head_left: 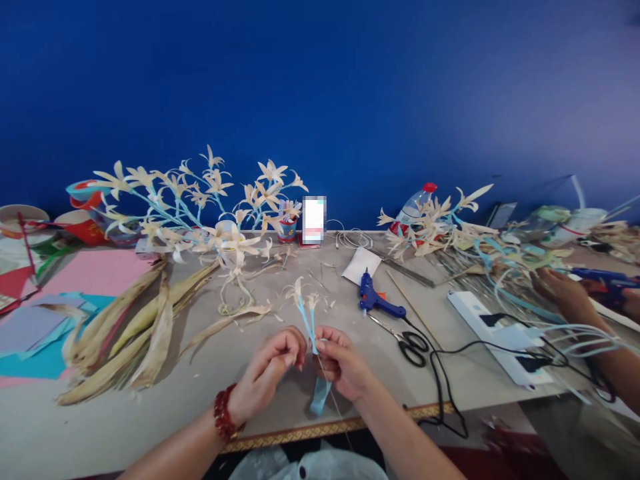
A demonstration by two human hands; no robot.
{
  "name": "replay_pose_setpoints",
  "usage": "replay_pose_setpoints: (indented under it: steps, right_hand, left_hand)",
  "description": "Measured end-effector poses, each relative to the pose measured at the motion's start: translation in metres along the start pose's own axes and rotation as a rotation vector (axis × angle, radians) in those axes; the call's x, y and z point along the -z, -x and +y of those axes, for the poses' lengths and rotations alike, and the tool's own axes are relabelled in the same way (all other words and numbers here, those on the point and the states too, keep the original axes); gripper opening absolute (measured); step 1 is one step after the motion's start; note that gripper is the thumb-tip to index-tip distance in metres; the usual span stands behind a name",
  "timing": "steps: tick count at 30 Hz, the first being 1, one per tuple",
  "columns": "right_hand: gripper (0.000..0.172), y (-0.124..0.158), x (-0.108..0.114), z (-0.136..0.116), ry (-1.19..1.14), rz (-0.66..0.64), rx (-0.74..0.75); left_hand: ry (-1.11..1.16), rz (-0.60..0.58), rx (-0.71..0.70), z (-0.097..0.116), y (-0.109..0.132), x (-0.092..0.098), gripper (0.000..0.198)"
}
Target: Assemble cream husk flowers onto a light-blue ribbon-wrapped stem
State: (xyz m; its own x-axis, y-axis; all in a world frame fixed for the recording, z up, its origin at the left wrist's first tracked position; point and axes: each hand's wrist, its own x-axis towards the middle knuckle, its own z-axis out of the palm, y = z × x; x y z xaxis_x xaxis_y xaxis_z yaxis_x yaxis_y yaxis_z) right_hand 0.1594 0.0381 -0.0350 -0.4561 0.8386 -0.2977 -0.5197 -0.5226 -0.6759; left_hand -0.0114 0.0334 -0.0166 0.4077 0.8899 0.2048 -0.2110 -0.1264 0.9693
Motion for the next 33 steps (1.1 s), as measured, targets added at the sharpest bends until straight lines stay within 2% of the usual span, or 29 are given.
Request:
replay_pose_setpoints:
  steps: [4,8,10,13,16,19,27,33]
  right_hand:
    - [0.034,0.001,0.006,-0.002,-0.037,-0.038,0.007]
    - [0.033,0.003,0.006,0.0,0.037,-0.005,0.041]
    - [0.032,0.004,0.003,0.0,0.127,0.025,0.082]
    - [0.029,0.008,-0.002,-0.006,0.366,0.103,0.175]
    - [0.017,0.014,-0.01,-0.014,0.676,0.166,0.33]
    - [0.01,0.019,-0.015,-0.018,0.86,0.155,0.424]
    - [0.005,0.023,-0.023,-0.015,1.043,0.151,0.517]
    - [0.005,0.025,-0.029,-0.021,1.151,0.182,0.561]
  left_hand:
    - [-0.058,0.164,0.019,-0.005,-0.003,-0.001,0.036]
    - [-0.106,0.266,0.041,-0.014,-0.008,0.002,0.01]
    - [-0.072,0.258,0.076,-0.016,-0.008,0.003,0.018]
    - [-0.032,0.208,0.101,-0.013,-0.007,0.003,0.015]
    - [0.003,0.194,0.035,-0.009,-0.006,0.002,0.013]
    - [0.075,0.196,-0.004,-0.011,-0.008,0.0,0.009]
    - [0.286,0.149,0.193,-0.02,-0.003,0.004,0.013]
    - [0.319,0.183,0.2,-0.017,-0.004,0.004,0.01]
